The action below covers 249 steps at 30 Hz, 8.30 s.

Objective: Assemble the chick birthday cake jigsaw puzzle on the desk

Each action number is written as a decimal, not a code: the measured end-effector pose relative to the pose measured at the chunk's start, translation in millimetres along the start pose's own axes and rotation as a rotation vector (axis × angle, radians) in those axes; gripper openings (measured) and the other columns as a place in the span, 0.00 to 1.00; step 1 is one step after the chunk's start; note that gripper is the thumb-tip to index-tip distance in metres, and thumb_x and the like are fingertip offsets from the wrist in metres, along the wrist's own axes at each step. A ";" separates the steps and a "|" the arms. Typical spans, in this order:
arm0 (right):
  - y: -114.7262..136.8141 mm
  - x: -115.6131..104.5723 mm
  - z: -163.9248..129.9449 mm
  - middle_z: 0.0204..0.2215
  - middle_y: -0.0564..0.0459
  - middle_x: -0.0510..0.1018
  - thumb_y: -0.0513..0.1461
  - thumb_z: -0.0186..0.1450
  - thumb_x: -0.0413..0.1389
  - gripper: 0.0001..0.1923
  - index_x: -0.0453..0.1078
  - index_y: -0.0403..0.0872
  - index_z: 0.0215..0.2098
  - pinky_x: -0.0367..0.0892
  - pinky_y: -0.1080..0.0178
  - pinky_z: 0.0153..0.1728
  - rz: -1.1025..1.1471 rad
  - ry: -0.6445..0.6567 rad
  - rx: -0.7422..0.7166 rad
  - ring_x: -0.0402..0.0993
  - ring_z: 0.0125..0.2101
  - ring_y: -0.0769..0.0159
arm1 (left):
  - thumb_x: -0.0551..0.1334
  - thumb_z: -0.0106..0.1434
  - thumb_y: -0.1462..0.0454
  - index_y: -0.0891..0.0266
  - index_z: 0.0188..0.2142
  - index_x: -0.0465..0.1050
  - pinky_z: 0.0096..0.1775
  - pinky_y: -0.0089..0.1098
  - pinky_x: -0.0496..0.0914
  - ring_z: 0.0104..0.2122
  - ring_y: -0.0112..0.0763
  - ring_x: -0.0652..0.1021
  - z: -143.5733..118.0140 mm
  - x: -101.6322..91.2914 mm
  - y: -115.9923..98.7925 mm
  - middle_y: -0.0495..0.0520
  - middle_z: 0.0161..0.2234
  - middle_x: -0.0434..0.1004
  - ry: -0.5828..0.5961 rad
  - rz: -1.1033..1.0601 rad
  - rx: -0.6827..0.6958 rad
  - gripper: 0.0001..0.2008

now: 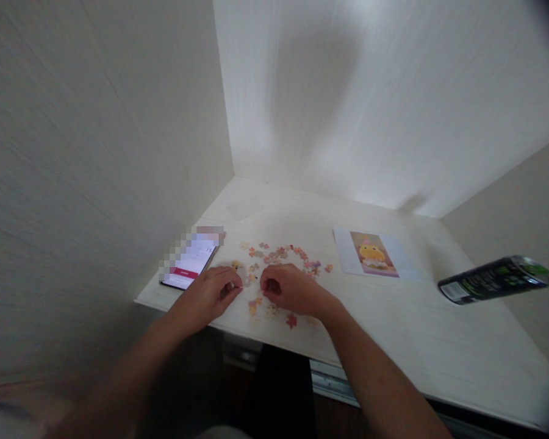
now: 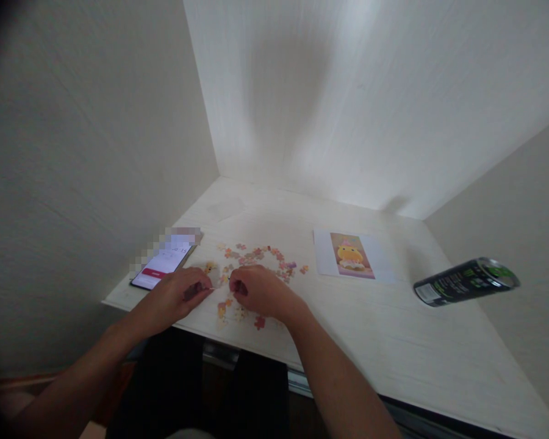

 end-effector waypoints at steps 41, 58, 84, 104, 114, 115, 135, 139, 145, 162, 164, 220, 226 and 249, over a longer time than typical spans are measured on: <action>38.1 14.8 -110.0 0.36 0.51 0.75 0.32 0.63 0.56 0.08 0.74 0.50 0.37 0.64 0.56 0.43 -0.099 -0.484 0.297 0.69 0.39 0.60 | 0.56 0.67 0.65 0.59 0.41 0.76 0.48 0.34 0.67 0.44 0.33 0.72 -14.2 19.1 -32.7 0.54 0.41 0.70 0.047 -0.188 0.084 0.09; 30.6 11.2 -95.9 0.41 0.49 0.77 0.35 0.65 0.56 0.09 0.74 0.50 0.42 0.62 0.53 0.45 -0.196 -0.522 0.367 0.68 0.42 0.56 | 0.57 0.67 0.66 0.61 0.40 0.74 0.48 0.34 0.68 0.43 0.33 0.74 -29.0 -1.1 -7.7 0.54 0.40 0.73 -0.079 -0.163 0.046 0.07; 26.8 8.8 -80.4 0.41 0.47 0.78 0.37 0.67 0.53 0.08 0.75 0.48 0.40 0.60 0.55 0.44 -0.299 -0.626 0.352 0.68 0.43 0.57 | 0.57 0.66 0.67 0.60 0.36 0.77 0.43 0.36 0.68 0.40 0.35 0.72 -44.3 4.3 -23.6 0.56 0.38 0.72 -0.016 0.014 0.089 0.09; 18.8 -4.4 -58.2 0.33 0.49 0.81 0.36 0.66 0.54 0.07 0.75 0.47 0.39 0.56 0.57 0.42 -0.419 -0.675 0.396 0.72 0.38 0.59 | 0.55 0.68 0.67 0.63 0.37 0.73 0.44 0.37 0.69 0.39 0.35 0.73 -31.7 9.9 -8.9 0.56 0.37 0.72 -0.135 0.011 0.014 0.08; 8.3 0.3 -52.8 0.36 0.47 0.80 0.36 0.67 0.52 0.10 0.74 0.45 0.42 0.67 0.59 0.41 -0.228 -0.646 0.341 0.73 0.37 0.60 | 0.57 0.66 0.66 0.62 0.40 0.74 0.45 0.38 0.69 0.41 0.37 0.73 -30.3 6.0 -6.4 0.57 0.38 0.71 -0.185 -0.020 0.028 0.07; 7.8 0.1 -53.6 0.36 0.47 0.80 0.36 0.67 0.52 0.10 0.74 0.45 0.42 0.68 0.59 0.41 -0.204 -0.653 0.342 0.74 0.37 0.60 | 0.57 0.66 0.66 0.62 0.40 0.74 0.46 0.39 0.69 0.41 0.38 0.73 -28.1 5.5 -9.2 0.57 0.39 0.72 -0.191 -0.025 0.037 0.07; -2.4 1.6 -74.6 0.37 0.51 0.80 0.41 0.66 0.55 0.08 0.73 0.48 0.41 0.71 0.59 0.40 -0.093 -0.659 0.337 0.77 0.36 0.62 | 0.58 0.65 0.67 0.62 0.37 0.74 0.43 0.33 0.66 0.39 0.34 0.74 17.9 20.8 -43.1 0.53 0.36 0.77 -0.074 -0.092 0.182 0.05; 2.7 2.5 -76.6 0.35 0.52 0.80 0.41 0.66 0.56 0.07 0.74 0.49 0.40 0.70 0.58 0.40 -0.171 -0.643 0.299 0.76 0.36 0.61 | 0.57 0.65 0.69 0.62 0.36 0.74 0.44 0.32 0.65 0.39 0.33 0.74 12.1 11.7 -37.5 0.53 0.36 0.75 -0.091 -0.113 0.177 0.07; 7.6 10.4 -71.3 0.34 0.52 0.80 0.40 0.65 0.57 0.06 0.74 0.49 0.40 0.69 0.56 0.40 -0.187 -0.559 0.243 0.75 0.36 0.61 | 0.57 0.65 0.67 0.60 0.38 0.75 0.43 0.31 0.67 0.39 0.33 0.74 5.2 -17.3 -2.7 0.52 0.36 0.75 -0.198 -0.094 0.017 0.07; 1.6 -2.6 -111.1 0.41 0.47 0.78 0.41 0.67 0.54 0.11 0.74 0.47 0.44 0.68 0.51 0.46 -0.369 -0.722 0.253 0.72 0.43 0.57 | 0.56 0.67 0.64 0.60 0.38 0.78 0.44 0.37 0.67 0.40 0.37 0.74 45.4 -8.8 41.8 0.56 0.38 0.74 -0.227 0.126 -0.166 0.11; -3.8 -5.7 -120.2 0.41 0.46 0.78 0.42 0.67 0.54 0.11 0.74 0.47 0.43 0.68 0.52 0.45 -0.384 -0.763 0.297 0.72 0.42 0.57 | 0.56 0.67 0.64 0.60 0.39 0.78 0.44 0.37 0.67 0.40 0.37 0.73 44.6 -8.6 42.6 0.56 0.38 0.74 -0.218 0.136 -0.173 0.11; -14.4 -21.8 -126.6 0.42 0.48 0.78 0.40 0.66 0.54 0.11 0.73 0.50 0.46 0.65 0.51 0.47 -0.176 -0.725 0.449 0.72 0.44 0.56 | 0.58 0.65 0.65 0.60 0.42 0.76 0.48 0.36 0.66 0.43 0.36 0.74 58.2 -5.8 -10.3 0.55 0.40 0.75 -0.103 0.136 0.010 0.10; -9.4 -18.6 -119.5 0.42 0.51 0.80 0.37 0.67 0.52 0.12 0.74 0.52 0.47 0.62 0.54 0.44 -0.289 -0.498 0.378 0.72 0.43 0.58 | 0.58 0.64 0.67 0.59 0.36 0.77 0.46 0.36 0.66 0.41 0.37 0.73 39.5 26.6 -77.5 0.54 0.38 0.74 0.023 0.045 0.280 0.08; -45.7 -39.9 -146.4 0.42 0.48 0.76 0.37 0.68 0.52 0.12 0.74 0.48 0.46 0.64 0.55 0.48 -0.115 -0.510 0.427 0.70 0.44 0.60 | 0.52 0.68 0.67 0.65 0.33 0.76 0.42 0.36 0.68 0.37 0.36 0.75 58.0 29.6 -65.2 0.57 0.35 0.75 0.058 0.193 0.243 0.14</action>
Point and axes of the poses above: each hand's wrist, its own z-axis towards the middle knuckle, its own x-axis out of the palm, y = z × x, the point moved 10 cm from there along z, towards the middle knuckle
